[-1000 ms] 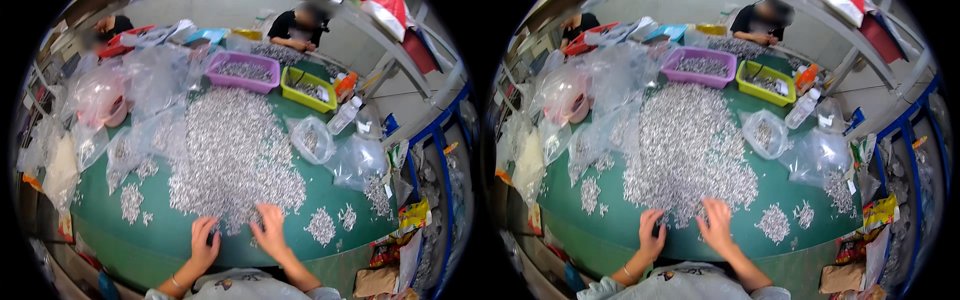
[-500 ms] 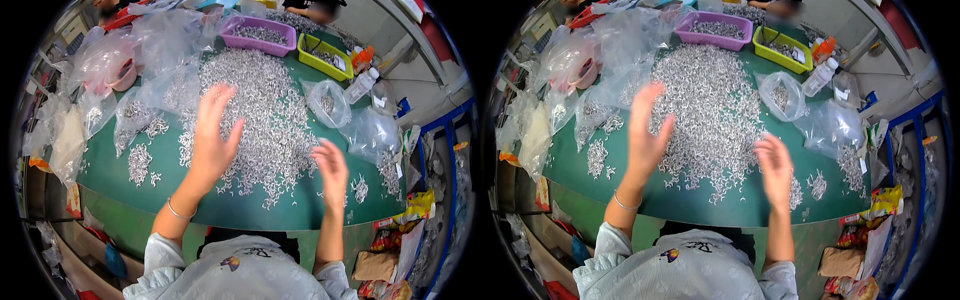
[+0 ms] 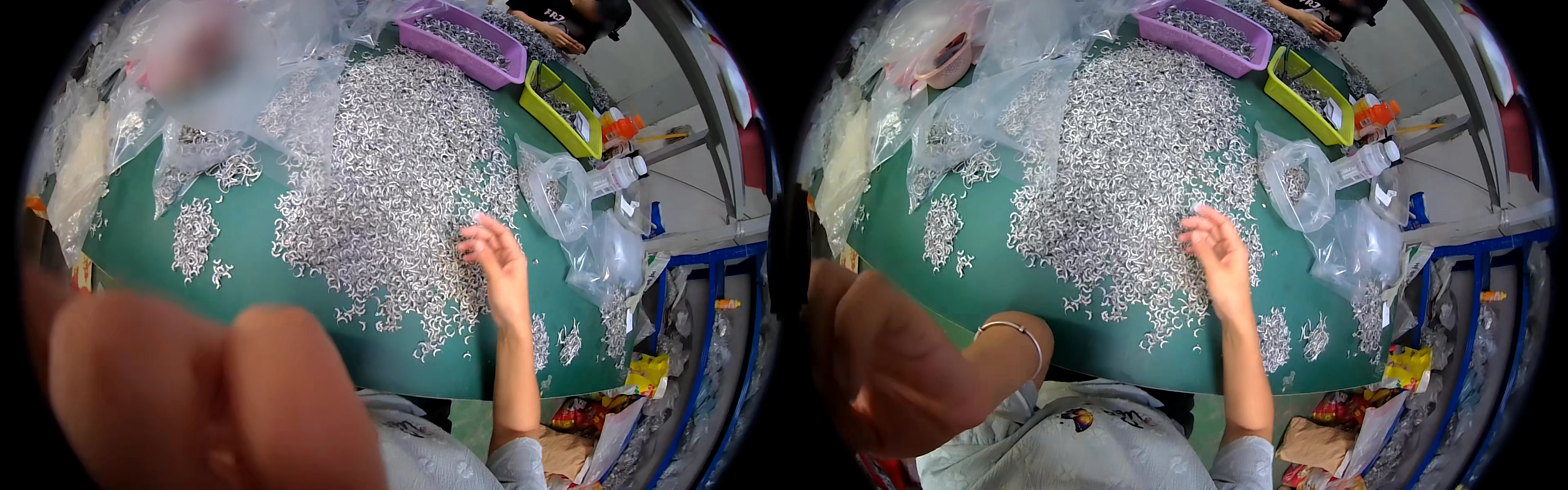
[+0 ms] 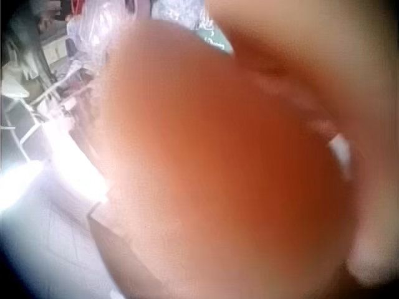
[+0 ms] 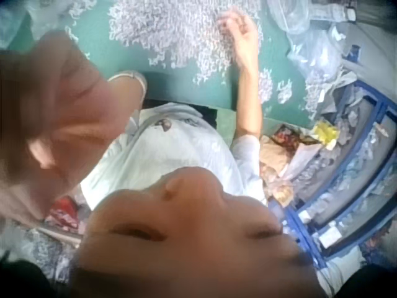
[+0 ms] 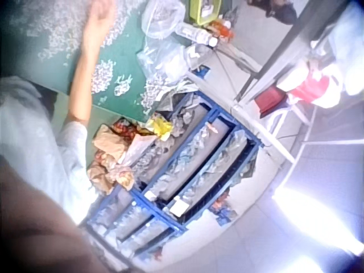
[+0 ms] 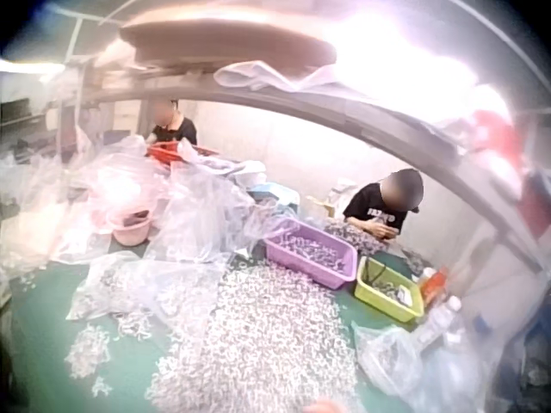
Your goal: The person sorts through a large pile of small silver crescent-shaped metal components by hand on a green tabletop, grouping them into smaller clusters.
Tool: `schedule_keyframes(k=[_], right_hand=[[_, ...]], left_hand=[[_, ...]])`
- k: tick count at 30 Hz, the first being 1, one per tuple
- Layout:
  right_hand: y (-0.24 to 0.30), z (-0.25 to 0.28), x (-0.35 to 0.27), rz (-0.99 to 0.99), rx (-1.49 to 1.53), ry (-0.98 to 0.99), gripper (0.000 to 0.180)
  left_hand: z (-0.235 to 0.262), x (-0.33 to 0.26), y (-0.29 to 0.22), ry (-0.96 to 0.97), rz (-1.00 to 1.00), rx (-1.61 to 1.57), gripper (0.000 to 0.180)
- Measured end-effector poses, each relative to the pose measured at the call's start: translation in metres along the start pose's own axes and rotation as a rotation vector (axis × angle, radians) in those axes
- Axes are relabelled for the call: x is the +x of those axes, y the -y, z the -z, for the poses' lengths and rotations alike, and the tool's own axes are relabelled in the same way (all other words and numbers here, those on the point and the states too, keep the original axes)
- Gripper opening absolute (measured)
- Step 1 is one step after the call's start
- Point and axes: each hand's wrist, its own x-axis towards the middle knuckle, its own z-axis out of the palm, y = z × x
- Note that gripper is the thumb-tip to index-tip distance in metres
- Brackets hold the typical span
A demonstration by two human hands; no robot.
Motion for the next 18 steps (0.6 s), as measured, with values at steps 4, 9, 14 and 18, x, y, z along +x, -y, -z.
schedule_keyframes(k=[4, 9, 14, 18], right_hand=[[-0.003, -0.001, 0.05, 0.025, -0.119, -0.133, 0.043], [-0.022, 0.005, 0.132, 0.066, -0.205, -0.313, 0.047], [-0.028, 0.007, 0.191, 0.203, -0.363, -0.353, 0.043], [-0.053, -0.005, 0.206, 0.192, -0.26, -0.371, 0.049]], left_hand=[[0.002, -0.004, 0.017, -0.11, -0.097, 0.066, 0.014], [-0.007, 0.015, 0.027, -0.021, 0.355, 0.409, 0.01], [0.005, 0.023, 0.068, 0.404, 0.328, 0.263, 0.01], [0.014, 0.029, 0.076, 0.53, 0.356, 0.181, 0.009]])
